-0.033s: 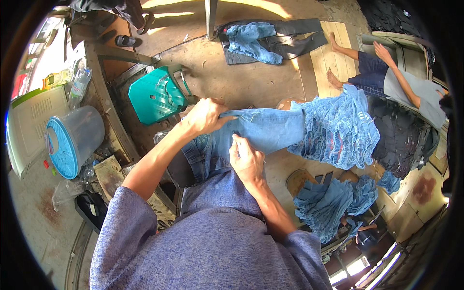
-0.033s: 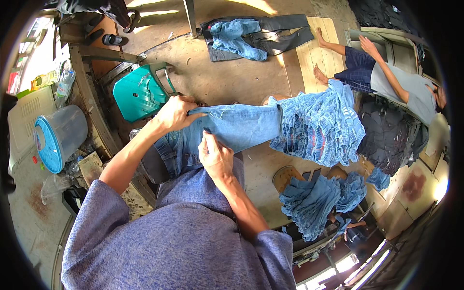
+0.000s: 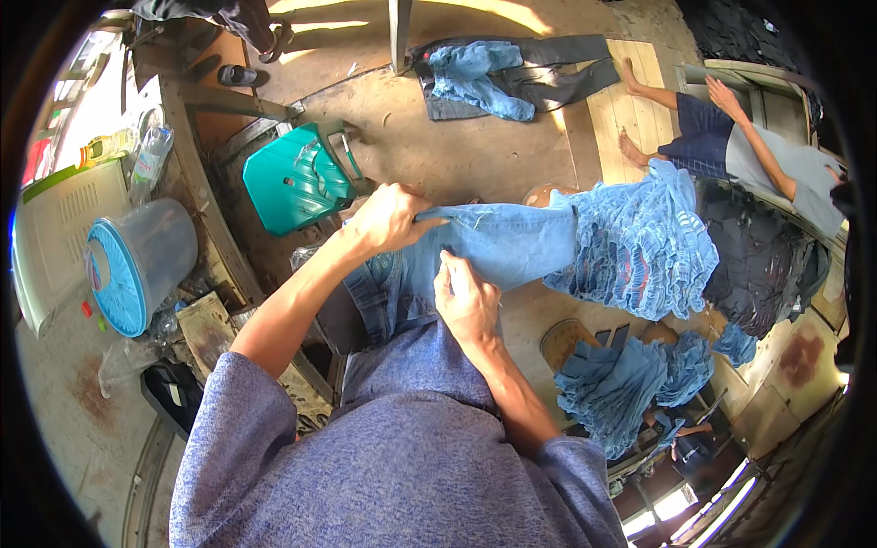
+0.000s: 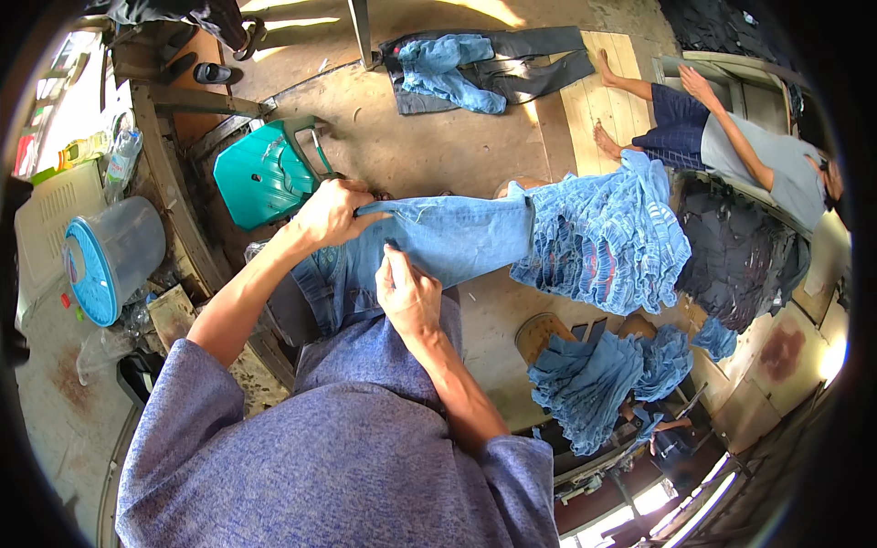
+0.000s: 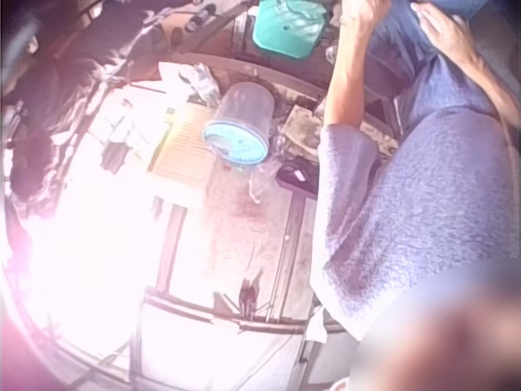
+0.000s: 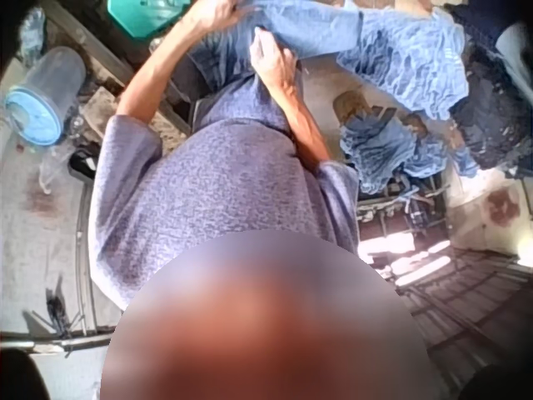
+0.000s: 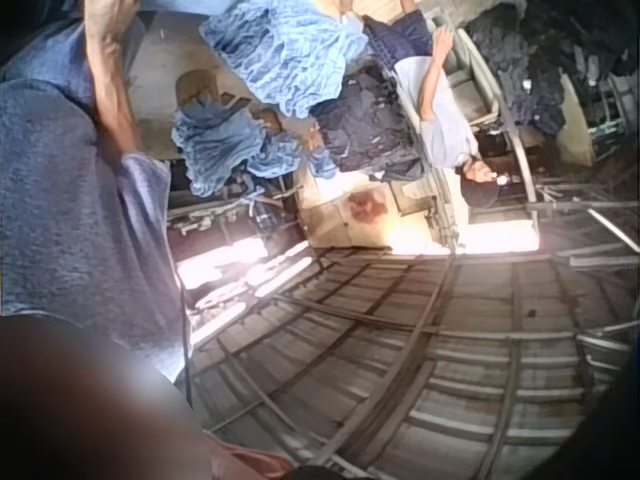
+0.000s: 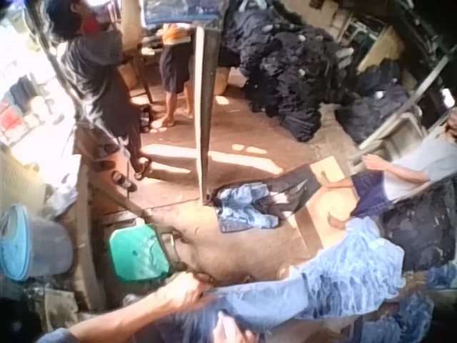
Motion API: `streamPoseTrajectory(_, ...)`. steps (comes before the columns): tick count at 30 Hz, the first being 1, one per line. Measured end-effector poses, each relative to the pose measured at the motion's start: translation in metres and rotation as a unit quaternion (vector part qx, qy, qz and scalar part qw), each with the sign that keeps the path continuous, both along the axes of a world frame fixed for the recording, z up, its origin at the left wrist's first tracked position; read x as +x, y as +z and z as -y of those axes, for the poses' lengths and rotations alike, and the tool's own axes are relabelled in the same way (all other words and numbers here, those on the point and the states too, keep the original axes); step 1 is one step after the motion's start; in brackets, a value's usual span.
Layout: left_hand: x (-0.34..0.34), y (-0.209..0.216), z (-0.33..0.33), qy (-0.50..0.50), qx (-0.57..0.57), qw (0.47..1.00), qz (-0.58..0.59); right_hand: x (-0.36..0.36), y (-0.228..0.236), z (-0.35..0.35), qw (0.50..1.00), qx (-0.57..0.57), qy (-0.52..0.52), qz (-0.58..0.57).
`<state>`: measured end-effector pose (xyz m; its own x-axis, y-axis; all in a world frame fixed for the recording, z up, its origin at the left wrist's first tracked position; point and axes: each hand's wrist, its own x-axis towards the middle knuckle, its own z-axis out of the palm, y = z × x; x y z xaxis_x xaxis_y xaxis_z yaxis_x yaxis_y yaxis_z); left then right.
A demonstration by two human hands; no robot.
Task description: The person marks multiple pairs of light blue jeans with a white marker while standing at a workbench. They pick up each pair, unfold it, make marks on the fabric, and place it back on the pile.
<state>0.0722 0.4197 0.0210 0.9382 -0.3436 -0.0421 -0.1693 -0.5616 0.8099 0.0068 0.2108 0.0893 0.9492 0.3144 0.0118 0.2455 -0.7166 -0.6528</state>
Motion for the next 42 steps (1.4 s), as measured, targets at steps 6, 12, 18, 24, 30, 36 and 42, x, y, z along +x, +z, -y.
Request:
streamPoseTrajectory(6,0.005,-0.003,-0.001,0.003,0.008,1.000,-0.004,0.009,-0.005,0.001,0.997,-0.046,0.041,-0.039)
streamPoseTrajectory(12,0.007,-0.001,-0.001,0.001,0.012,0.999,-0.035,0.007,0.002,0.003,1.000,-0.001,0.004,-0.025)
streamPoseTrajectory(18,0.005,-0.002,0.000,0.005,0.009,1.000,-0.023,0.010,-0.009,0.003,0.999,-0.022,0.026,-0.012)
streamPoseTrajectory(24,0.006,-0.001,0.001,0.012,0.015,1.000,-0.008,0.008,-0.001,0.008,0.999,0.002,0.024,-0.027)
streamPoseTrajectory(30,0.005,-0.001,0.001,0.016,0.009,1.000,0.004,0.010,-0.006,0.002,0.999,-0.016,0.007,-0.046)
streamPoseTrajectory(36,0.006,-0.002,0.002,0.021,0.012,1.000,0.002,0.007,0.002,0.004,0.998,-0.029,0.017,-0.060)
streamPoseTrajectory(42,0.006,-0.003,0.001,0.010,0.015,1.000,0.004,0.011,-0.003,0.002,0.999,-0.024,0.000,-0.030)
